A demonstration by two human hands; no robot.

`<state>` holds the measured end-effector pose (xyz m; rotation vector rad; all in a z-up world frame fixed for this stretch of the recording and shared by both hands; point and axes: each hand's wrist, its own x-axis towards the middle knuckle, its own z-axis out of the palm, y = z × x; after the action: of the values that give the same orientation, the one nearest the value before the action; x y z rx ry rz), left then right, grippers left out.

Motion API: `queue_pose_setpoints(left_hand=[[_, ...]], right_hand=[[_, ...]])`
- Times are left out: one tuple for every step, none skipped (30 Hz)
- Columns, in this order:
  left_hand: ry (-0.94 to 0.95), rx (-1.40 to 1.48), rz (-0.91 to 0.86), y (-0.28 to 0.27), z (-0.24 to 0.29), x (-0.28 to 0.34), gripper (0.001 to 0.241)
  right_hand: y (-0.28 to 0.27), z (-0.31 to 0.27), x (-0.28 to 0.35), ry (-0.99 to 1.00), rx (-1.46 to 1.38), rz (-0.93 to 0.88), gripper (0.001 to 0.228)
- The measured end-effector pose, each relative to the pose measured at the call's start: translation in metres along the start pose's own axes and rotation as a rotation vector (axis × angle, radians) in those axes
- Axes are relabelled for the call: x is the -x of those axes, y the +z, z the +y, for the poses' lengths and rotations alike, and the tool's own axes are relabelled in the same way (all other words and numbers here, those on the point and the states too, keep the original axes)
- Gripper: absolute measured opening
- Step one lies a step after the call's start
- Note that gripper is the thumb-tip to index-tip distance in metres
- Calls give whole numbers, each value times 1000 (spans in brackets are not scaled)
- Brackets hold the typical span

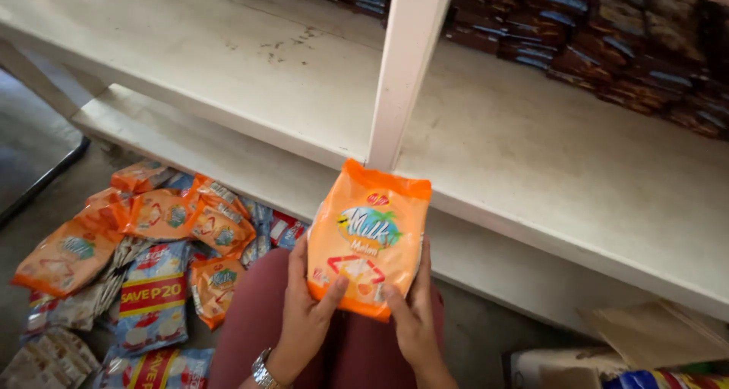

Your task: Organizing and stacking milk powder and coffee sachets on grocery shelves.

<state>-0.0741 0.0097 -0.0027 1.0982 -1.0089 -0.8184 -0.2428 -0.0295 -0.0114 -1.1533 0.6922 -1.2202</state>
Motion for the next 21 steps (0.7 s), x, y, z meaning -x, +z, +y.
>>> queue_pose_setpoints(left_hand=[[-4, -5, 10, 4, 7, -4, 82], [-34, -10, -18, 8, 13, -8, 82], [-66, -10, -49, 13, 19, -12, 83], [-70, -10, -43, 18, 25, -17, 83], [64, -101, -158, 22, 32, -25, 90], [197, -191, -276, 27, 40, -34, 98], [193, -190, -285, 32, 47, -45, 98], [240, -301, -359, 37, 54, -56, 105], [284, -403, -442, 45, 60, -66, 113], [277, -392, -460, 49, 57, -75, 113], [172, -482, -468, 56, 53, -86, 106], [69, -574, -478, 62, 50, -98, 99], [76, -560, -497, 66, 41, -105, 99], [165, -585, -424, 69, 33, -112, 84], [251, -610, -343, 72, 24, -118, 71], [256, -596, -354, 72, 22, -120, 71], [241, -605, -314, 71, 21, -125, 62], [226, -613, -274, 71, 20, -129, 53], [242, -607, -278, 71, 19, -133, 53], [270, -570, -240, 71, 18, -137, 50], [290, -534, -209, 70, 16, -139, 47]], right_hand=[[0, -1, -2, 8, -4, -7, 97], [0, -1, -3, -34, -1, 41, 88], [-1, -1, -5, -76, 6, 93, 81], [-9, -5, -9, -70, 7, 90, 81], [-14, -10, -16, -154, 35, 175, 73], [-20, -14, -22, -237, 64, 260, 68], [-24, -24, -30, -236, 64, 270, 68], [-28, -33, -38, -305, 95, 293, 66], [-34, -44, -44, -371, 134, 325, 65], [-38, -47, -51, -367, 144, 344, 65], [-44, -52, -61, -400, 134, 351, 65], [-50, -58, -71, -433, 125, 358, 65], [-59, -58, -79, -443, 140, 375, 65], [-68, -58, -88, -473, 385, 371, 62], [-77, -58, -98, -493, 628, 358, 61], [-78, -62, -101, -496, 641, 370, 61], [-78, -66, -108, -467, 834, 273, 58], [-79, -71, -115, -433, 1024, 174, 56], [-74, -76, -119, -446, 1030, 184, 56], [-69, -82, -124, -440, 1108, 149, 66], [-65, -86, -125, -421, 1185, 117, 77]])
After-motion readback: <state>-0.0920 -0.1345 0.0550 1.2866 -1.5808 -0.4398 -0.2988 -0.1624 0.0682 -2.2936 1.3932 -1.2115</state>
